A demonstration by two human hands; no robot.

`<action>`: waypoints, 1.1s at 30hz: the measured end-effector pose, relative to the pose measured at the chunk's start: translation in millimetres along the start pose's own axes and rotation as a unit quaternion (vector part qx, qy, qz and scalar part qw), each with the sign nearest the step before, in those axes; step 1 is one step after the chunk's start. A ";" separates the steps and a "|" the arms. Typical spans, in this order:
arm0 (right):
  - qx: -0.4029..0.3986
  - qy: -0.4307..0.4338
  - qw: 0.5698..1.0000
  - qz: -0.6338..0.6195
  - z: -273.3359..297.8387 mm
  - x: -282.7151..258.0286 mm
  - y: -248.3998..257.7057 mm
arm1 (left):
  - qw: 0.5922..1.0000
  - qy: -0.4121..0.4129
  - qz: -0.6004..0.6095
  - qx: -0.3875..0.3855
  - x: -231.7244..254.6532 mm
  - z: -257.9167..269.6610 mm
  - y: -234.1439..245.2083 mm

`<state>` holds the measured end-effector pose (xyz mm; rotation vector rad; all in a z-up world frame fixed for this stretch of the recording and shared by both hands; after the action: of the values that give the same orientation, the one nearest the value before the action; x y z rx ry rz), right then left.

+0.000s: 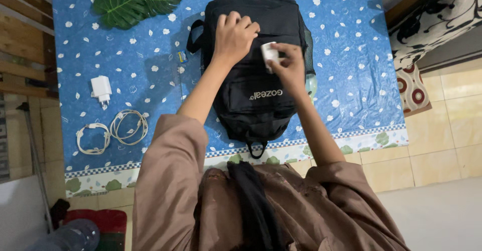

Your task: The person packs a black backpack on a table, placing a pouch, bottles, a comb, and small items into its pockets and zipping them closed. They then coil white charging cables and place the coiled cables into the backpack.

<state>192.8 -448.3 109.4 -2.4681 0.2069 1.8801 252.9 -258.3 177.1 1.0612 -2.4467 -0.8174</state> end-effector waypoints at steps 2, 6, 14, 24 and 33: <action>0.003 -0.018 0.999 -0.032 -3.7 4.2 -12.0 | 0.999 -0.034 -0.029 0.020 -0.8 -8.9 -5.0; 0.046 0.000 0.996 -0.071 -21.9 5.3 -27.4 | 0.997 -0.016 -0.044 0.061 -0.4 -20.4 -3.1; 0.153 0.178 0.944 0.232 -41.6 -9.7 -34.7 | 0.996 -0.004 -0.044 0.083 6.1 -30.1 4.2; 0.094 0.300 0.722 0.616 -35.8 -1.4 2.3 | 0.999 0.009 -0.009 0.052 4.8 -22.6 -2.5; 0.044 0.203 0.720 0.662 -41.9 25.1 2.7 | 0.999 0.006 -0.021 0.041 9.4 -17.7 -14.5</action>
<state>239.1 -457.6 96.7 -2.7192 2.5251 1.1789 263.8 -279.8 182.4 1.1477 -2.4739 -0.7272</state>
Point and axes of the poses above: each hand's wrist, its own z-axis away from the middle knuckle, its own y-axis out of the back of the hand, x = y × z, the point moved 4 cm from there along -z, towards the middle knuckle, and after that the axes turned 5 degrees about x, right-handed, at the moved point
